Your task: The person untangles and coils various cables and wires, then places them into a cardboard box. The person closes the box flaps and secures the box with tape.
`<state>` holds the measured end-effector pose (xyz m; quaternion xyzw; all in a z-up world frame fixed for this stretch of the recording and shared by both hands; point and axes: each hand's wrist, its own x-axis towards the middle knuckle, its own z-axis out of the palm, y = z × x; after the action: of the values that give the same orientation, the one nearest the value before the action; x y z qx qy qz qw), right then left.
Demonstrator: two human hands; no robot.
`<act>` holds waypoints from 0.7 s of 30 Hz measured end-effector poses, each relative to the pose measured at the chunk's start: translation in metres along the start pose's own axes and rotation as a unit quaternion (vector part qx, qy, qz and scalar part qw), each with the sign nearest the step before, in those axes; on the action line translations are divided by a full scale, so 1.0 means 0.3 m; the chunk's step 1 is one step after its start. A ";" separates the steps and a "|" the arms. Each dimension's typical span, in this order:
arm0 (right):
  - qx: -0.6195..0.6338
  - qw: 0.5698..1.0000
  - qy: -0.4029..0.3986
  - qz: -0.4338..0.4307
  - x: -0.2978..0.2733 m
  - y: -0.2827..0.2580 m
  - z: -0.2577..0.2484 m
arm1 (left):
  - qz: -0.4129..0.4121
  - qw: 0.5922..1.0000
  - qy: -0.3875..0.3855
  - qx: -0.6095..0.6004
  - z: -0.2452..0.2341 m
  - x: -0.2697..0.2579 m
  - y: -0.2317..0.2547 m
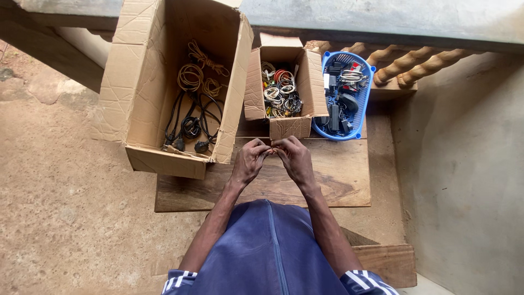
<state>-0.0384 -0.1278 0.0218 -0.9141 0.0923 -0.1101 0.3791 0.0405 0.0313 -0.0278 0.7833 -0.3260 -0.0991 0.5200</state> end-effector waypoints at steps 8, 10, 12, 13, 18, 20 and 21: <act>-0.047 0.997 -0.054 -0.022 0.003 -0.041 -0.024 | -0.024 0.999 0.014 -0.017 -0.024 -0.012 0.029; -0.036 0.999 -0.034 0.001 -0.007 -0.031 -0.014 | -0.035 0.998 0.022 -0.055 -0.018 -0.013 0.026; -0.005 1.000 0.002 0.025 -0.014 -0.016 0.002 | -0.053 0.990 0.031 -0.127 -0.020 -0.010 0.023; 0.070 0.995 0.013 0.070 -0.019 -0.005 0.012 | -0.043 0.988 0.030 -0.142 -0.022 -0.009 0.023; 0.392 0.902 0.028 0.179 -0.046 0.088 0.061 | -0.034 0.984 0.038 -0.172 -0.004 -0.001 0.052; 0.485 0.850 0.038 0.203 -0.055 0.126 0.078 | -0.030 0.984 0.032 -0.173 0.009 0.006 0.068; 0.529 0.820 0.042 0.213 -0.055 0.141 0.084 | -0.027 0.984 0.029 -0.172 0.013 0.013 0.074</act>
<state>-0.0510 -0.1361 -0.0278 -0.5250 0.2284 -0.0967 0.8142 0.0324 0.0205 -0.0092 0.6930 -0.2675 -0.1452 0.6535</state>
